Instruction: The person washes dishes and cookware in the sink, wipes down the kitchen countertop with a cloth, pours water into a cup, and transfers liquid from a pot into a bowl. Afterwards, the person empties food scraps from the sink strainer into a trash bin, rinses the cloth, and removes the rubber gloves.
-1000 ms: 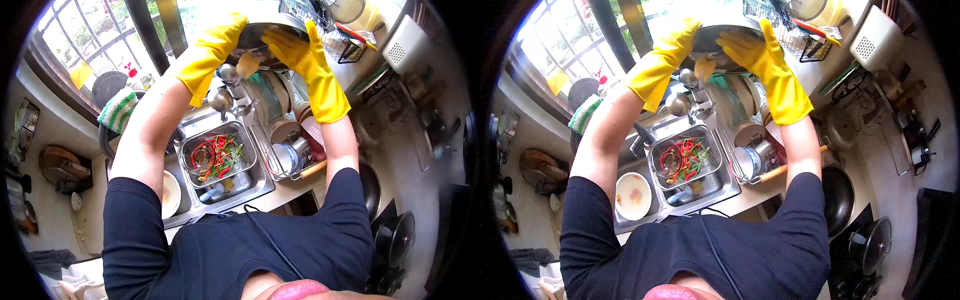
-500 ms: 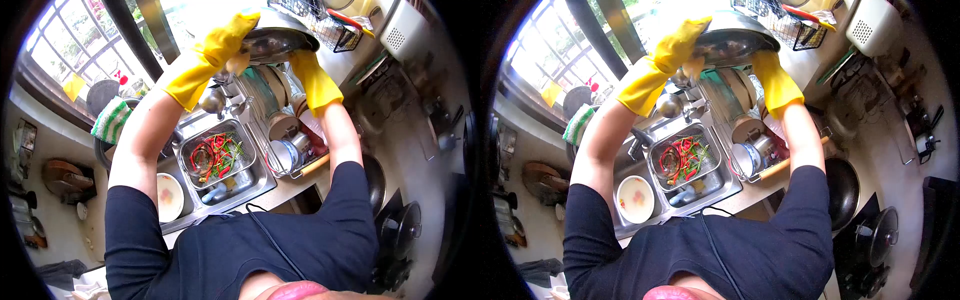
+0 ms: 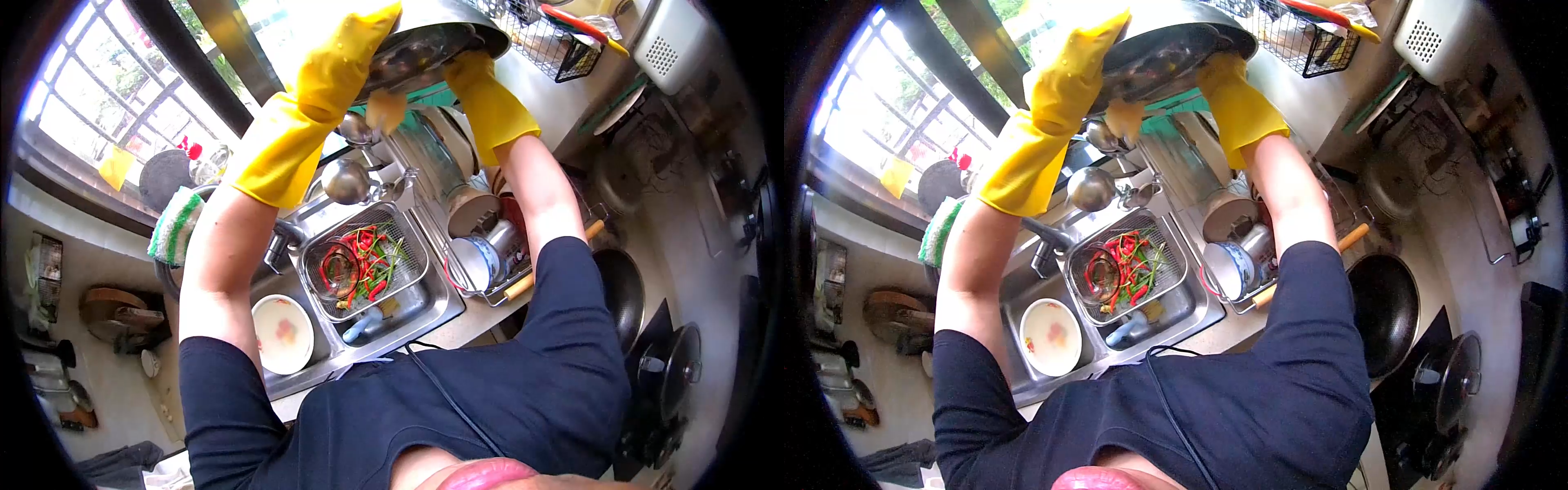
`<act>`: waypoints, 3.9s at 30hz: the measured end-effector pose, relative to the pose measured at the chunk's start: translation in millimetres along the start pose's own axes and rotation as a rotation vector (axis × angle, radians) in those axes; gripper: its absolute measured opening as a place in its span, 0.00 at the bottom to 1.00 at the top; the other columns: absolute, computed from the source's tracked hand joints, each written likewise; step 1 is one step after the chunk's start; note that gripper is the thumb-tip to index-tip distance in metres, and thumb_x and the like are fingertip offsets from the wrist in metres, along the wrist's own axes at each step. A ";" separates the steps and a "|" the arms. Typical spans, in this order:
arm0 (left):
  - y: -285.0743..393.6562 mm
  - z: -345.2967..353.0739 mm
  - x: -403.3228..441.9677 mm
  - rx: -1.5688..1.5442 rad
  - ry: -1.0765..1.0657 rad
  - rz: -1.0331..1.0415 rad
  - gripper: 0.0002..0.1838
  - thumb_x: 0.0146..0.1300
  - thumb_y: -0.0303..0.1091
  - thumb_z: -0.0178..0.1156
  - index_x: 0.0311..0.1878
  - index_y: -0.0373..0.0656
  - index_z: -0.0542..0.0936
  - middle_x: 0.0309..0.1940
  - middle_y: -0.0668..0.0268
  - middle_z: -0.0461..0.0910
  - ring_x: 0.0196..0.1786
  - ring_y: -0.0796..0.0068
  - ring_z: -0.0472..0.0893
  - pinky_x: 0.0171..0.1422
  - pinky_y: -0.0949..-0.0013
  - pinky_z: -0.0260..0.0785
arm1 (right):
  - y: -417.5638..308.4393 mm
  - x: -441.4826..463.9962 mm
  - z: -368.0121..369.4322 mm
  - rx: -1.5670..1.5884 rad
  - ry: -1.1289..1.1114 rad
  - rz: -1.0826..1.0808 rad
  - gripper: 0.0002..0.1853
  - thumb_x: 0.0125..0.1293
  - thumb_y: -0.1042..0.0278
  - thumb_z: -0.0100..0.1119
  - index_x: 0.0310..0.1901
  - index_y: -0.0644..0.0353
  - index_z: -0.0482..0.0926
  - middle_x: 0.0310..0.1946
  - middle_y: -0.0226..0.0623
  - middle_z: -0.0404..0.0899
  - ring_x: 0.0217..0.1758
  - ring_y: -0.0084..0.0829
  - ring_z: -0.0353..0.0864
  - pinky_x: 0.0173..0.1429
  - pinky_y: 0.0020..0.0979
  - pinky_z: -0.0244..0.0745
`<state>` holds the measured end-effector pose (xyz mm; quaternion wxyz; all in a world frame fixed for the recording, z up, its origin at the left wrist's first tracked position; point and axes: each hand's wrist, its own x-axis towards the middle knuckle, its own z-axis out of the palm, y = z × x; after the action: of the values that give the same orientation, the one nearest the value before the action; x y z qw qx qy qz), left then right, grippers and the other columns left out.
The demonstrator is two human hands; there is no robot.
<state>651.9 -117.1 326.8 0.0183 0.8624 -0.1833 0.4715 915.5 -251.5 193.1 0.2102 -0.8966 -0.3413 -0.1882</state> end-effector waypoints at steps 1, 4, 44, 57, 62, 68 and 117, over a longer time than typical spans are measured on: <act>1.3 -0.3 0.3 -0.006 0.006 0.003 0.29 0.59 0.19 0.60 0.65 0.51 0.80 0.53 0.56 0.84 0.51 0.53 0.84 0.55 0.62 0.77 | 0.6 -1.2 2.2 0.012 0.020 -0.021 0.18 0.74 0.53 0.55 0.58 0.50 0.83 0.60 0.44 0.82 0.64 0.46 0.80 0.68 0.44 0.74; 12.1 -0.4 -0.4 -0.040 0.047 0.016 0.30 0.58 0.18 0.60 0.65 0.51 0.81 0.53 0.56 0.84 0.51 0.53 0.84 0.55 0.62 0.77 | 4.9 -0.6 4.0 0.042 0.066 -0.073 0.18 0.74 0.54 0.55 0.58 0.50 0.83 0.60 0.44 0.82 0.63 0.46 0.80 0.68 0.44 0.74; -0.9 86.6 28.5 0.033 -0.226 -0.136 0.35 0.64 0.24 0.60 0.74 0.63 0.72 0.55 0.64 0.84 0.51 0.61 0.85 0.55 0.61 0.77 | -5.4 -68.1 -31.1 1.910 -0.734 0.366 0.23 0.80 0.61 0.52 0.71 0.62 0.70 0.68 0.47 0.75 0.73 0.42 0.72 0.77 0.40 0.67; -11.0 97.5 16.3 0.011 -0.179 -0.085 0.31 0.67 0.26 0.59 0.73 0.62 0.73 0.55 0.62 0.84 0.53 0.59 0.84 0.58 0.61 0.76 | 13.6 -29.6 36.1 1.712 -0.530 0.619 0.08 0.71 0.69 0.64 0.47 0.62 0.83 0.39 0.41 0.85 0.40 0.36 0.84 0.46 0.35 0.82; -9.2 102.1 10.6 -0.009 -0.158 -0.052 0.30 0.68 0.27 0.58 0.73 0.62 0.73 0.56 0.62 0.83 0.54 0.59 0.84 0.59 0.60 0.76 | 9.3 -28.3 38.1 0.910 -0.190 0.430 0.11 0.70 0.68 0.63 0.50 0.60 0.83 0.42 0.42 0.84 0.45 0.41 0.84 0.50 0.38 0.81; -14.9 102.2 8.6 -0.019 -0.152 -0.014 0.28 0.70 0.28 0.57 0.72 0.61 0.73 0.56 0.61 0.83 0.55 0.58 0.84 0.61 0.60 0.76 | 3.7 1.2 37.0 0.250 -0.058 -0.055 0.13 0.72 0.64 0.59 0.54 0.57 0.83 0.51 0.43 0.82 0.53 0.43 0.83 0.56 0.40 0.80; 255.7 -379.8 -569.4 0.461 0.085 -1.282 0.16 0.70 0.24 0.61 0.60 0.42 0.82 0.51 0.59 0.86 0.55 0.60 0.84 0.61 0.64 0.76 | -174.4 -261.7 -199.3 0.388 0.586 -0.312 0.16 0.77 0.67 0.52 0.55 0.70 0.83 0.56 0.45 0.85 0.55 0.36 0.85 0.62 0.30 0.77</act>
<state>-17.6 -107.6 34.5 0.1171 0.7631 0.4697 0.4281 574.0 -373.3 278.1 0.4334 -0.6858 -0.4282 -0.3980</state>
